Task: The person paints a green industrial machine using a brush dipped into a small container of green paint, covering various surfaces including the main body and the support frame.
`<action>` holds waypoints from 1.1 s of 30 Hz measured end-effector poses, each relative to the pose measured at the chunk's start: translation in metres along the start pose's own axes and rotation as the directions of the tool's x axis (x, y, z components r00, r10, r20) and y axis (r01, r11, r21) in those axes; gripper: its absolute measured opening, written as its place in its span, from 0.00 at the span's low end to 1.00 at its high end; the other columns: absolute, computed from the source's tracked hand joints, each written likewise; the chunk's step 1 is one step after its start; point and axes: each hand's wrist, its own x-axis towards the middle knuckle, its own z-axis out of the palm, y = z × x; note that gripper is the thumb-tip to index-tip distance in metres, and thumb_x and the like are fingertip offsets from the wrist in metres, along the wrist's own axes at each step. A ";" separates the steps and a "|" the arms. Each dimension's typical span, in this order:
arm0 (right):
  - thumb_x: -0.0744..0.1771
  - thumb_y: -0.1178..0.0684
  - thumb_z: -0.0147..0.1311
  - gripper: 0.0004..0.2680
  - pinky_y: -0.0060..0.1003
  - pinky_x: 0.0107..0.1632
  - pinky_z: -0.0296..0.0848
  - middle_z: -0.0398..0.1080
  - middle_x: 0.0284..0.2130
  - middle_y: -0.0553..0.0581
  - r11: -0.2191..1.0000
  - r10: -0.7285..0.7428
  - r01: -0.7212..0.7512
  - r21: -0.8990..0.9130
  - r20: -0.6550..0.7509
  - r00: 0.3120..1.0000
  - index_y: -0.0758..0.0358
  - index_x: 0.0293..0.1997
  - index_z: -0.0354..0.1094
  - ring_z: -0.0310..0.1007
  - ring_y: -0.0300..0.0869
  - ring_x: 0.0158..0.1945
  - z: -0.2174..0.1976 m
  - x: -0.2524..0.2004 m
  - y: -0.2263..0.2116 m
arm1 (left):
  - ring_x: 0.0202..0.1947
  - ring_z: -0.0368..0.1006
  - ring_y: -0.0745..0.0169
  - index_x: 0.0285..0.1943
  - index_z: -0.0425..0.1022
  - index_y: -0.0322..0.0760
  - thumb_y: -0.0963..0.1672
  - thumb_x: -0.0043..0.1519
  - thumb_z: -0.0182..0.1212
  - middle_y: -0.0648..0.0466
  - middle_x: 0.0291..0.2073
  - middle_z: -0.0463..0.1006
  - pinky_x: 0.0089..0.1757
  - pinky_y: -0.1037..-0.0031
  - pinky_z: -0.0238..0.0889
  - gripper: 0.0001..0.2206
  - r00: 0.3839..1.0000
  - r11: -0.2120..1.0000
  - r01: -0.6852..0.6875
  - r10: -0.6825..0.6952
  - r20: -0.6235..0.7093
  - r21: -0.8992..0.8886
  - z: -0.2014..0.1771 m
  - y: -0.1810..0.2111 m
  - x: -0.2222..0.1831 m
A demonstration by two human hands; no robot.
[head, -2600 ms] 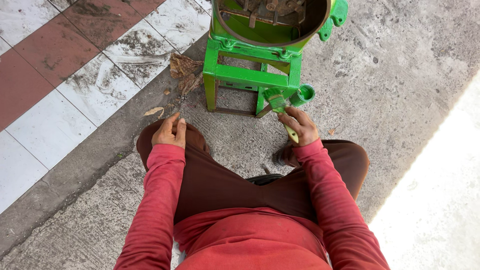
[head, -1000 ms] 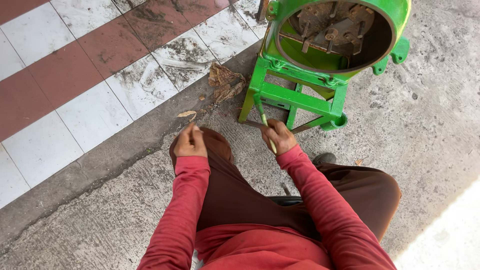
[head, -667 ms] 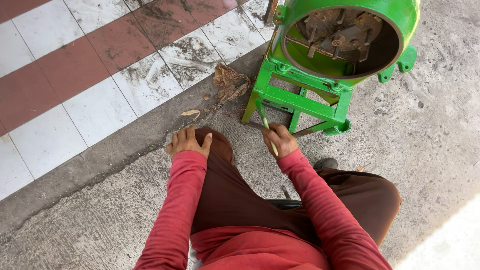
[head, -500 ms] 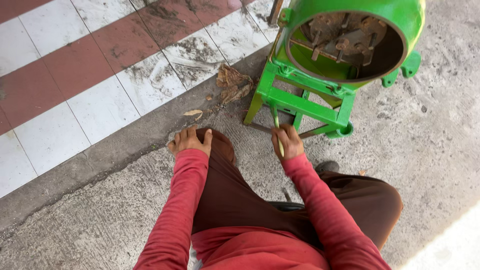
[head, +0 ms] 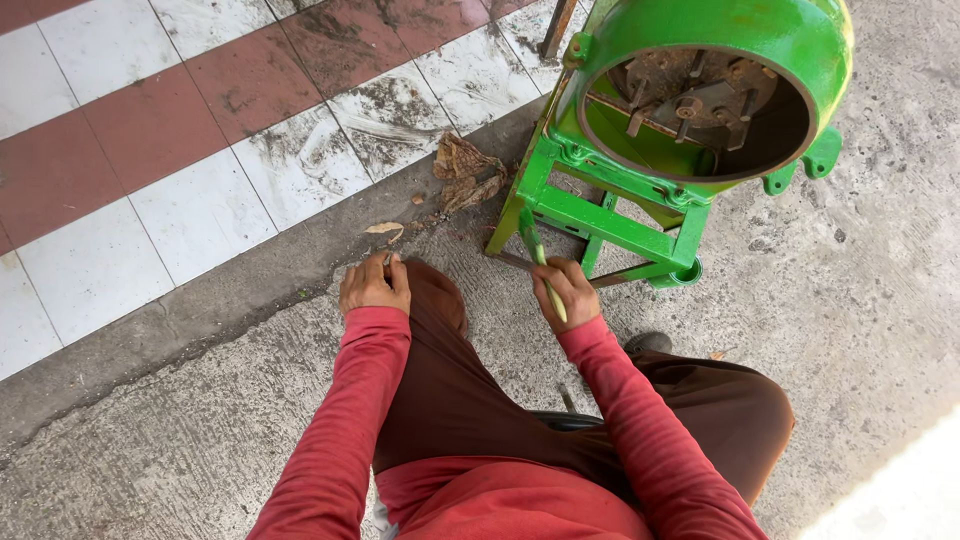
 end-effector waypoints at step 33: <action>0.66 0.61 0.63 0.08 0.38 0.46 0.79 0.74 0.49 0.59 0.995 0.046 -0.050 0.091 0.050 0.998 0.60 0.49 0.76 0.78 0.47 0.46 -0.012 -0.003 -0.002 | 0.35 0.78 0.45 0.42 0.81 0.38 0.48 0.64 0.65 0.49 0.34 0.82 0.39 0.57 0.70 0.10 0.992 0.999 0.049 -0.050 0.115 0.011 0.003 0.012 0.004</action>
